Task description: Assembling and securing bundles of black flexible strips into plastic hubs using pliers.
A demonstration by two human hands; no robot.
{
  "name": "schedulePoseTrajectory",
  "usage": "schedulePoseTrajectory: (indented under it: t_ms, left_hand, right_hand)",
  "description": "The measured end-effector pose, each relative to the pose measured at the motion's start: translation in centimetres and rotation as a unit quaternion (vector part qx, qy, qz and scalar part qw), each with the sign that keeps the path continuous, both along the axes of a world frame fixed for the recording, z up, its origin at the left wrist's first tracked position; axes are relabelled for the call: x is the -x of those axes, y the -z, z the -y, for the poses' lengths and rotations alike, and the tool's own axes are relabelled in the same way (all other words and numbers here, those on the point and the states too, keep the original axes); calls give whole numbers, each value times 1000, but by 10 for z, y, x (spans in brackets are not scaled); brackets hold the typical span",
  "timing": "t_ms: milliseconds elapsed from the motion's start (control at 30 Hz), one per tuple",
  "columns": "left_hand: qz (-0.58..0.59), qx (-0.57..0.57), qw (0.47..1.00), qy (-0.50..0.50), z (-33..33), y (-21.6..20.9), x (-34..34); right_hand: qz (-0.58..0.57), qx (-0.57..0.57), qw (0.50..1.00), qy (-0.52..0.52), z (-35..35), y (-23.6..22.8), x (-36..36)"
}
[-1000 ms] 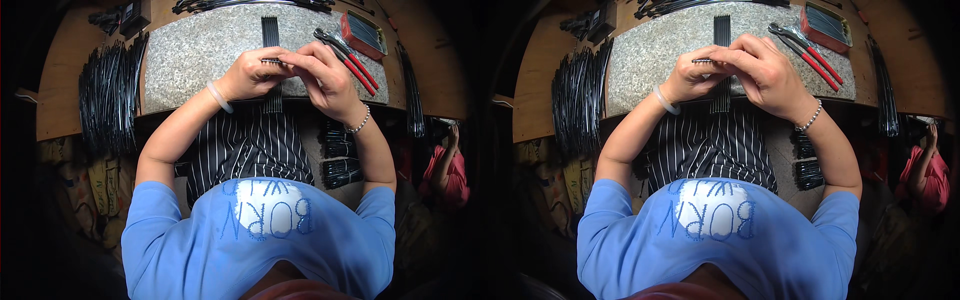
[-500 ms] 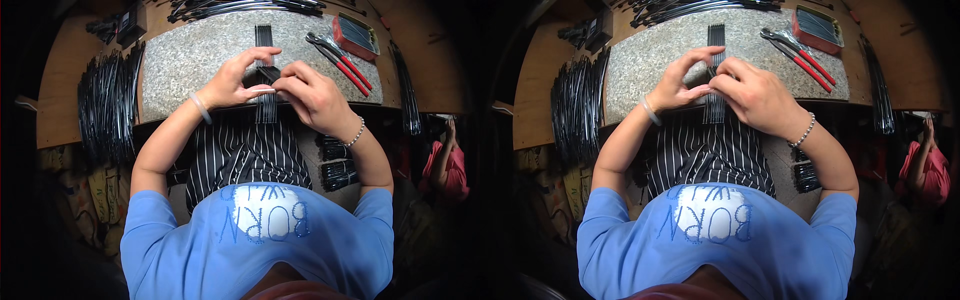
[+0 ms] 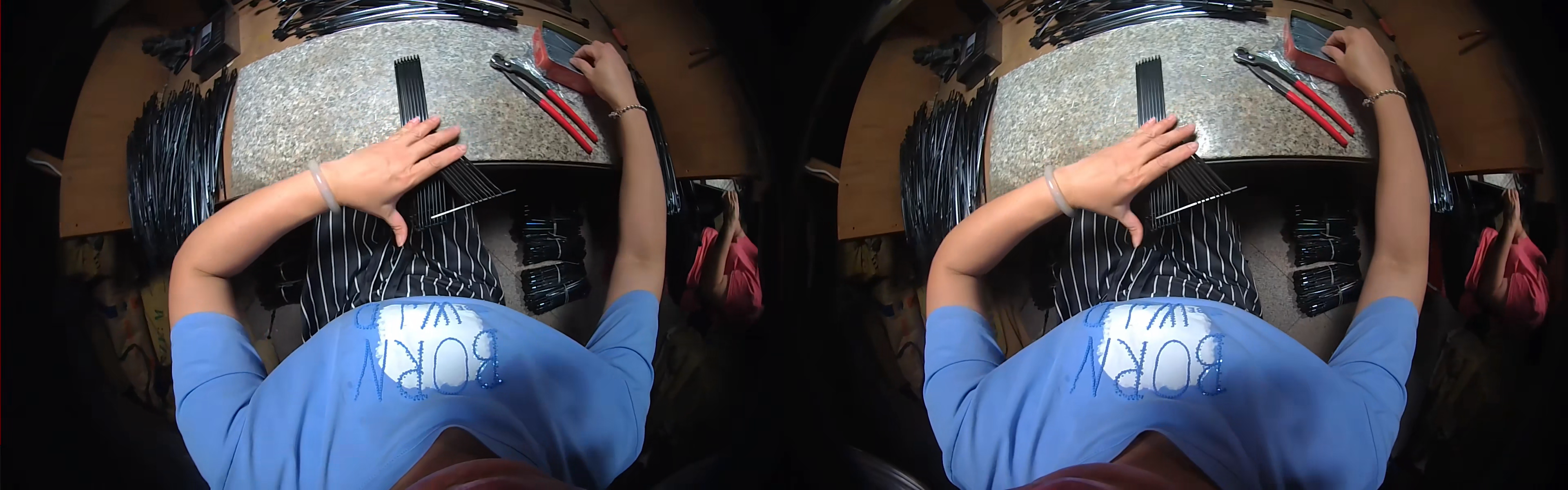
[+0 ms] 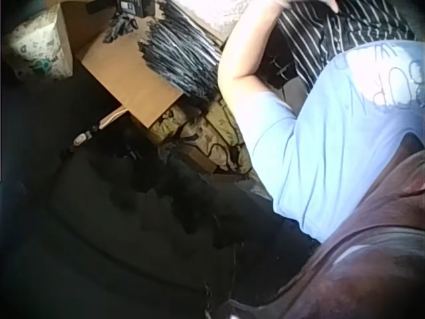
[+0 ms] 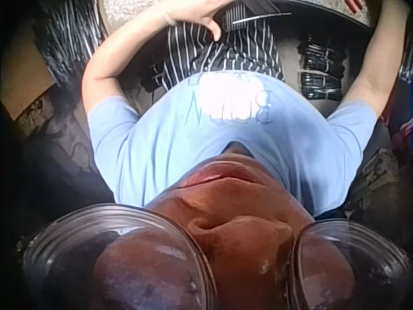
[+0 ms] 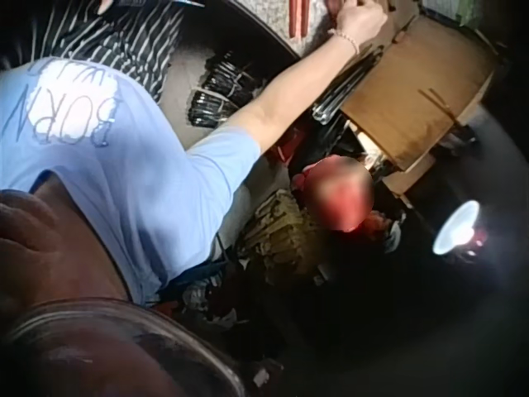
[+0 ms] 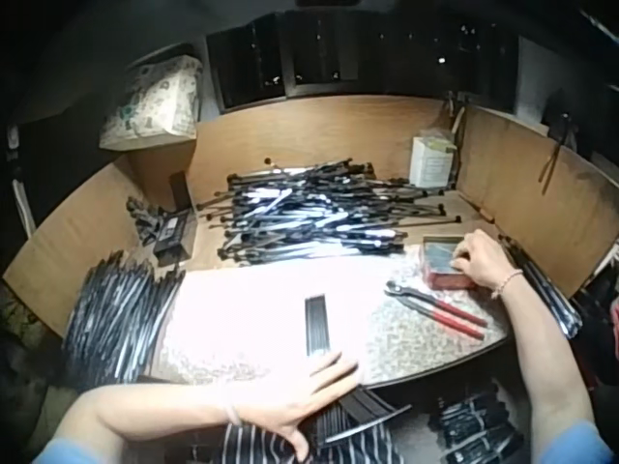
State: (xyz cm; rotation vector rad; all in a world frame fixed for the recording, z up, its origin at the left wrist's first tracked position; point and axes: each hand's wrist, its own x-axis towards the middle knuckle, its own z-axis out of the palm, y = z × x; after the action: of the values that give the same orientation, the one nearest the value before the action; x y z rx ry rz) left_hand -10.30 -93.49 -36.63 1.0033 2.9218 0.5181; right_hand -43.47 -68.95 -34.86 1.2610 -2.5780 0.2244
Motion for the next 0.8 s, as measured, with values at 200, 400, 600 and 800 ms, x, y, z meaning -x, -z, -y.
schedulePoseTrajectory:
  t_ms: [200,400,600,800]
  left_hand:
    - [-198,99,972,-79,-25,35,-11]
    - [-163,-300,936,-82,-34,20,-37]
    - [-26,-403,913,-50,-17,-19,-74]
    - [-14,-284,958,-25,3,-14,-84]
  right_hand:
    - [10,123,992,25,-5,-10,-15]
    - [-33,255,949,-181,26,-3,-132]
    - [20,208,963,-171,18,64,-223]
    - [-9,230,965,-123,22,80,-235]
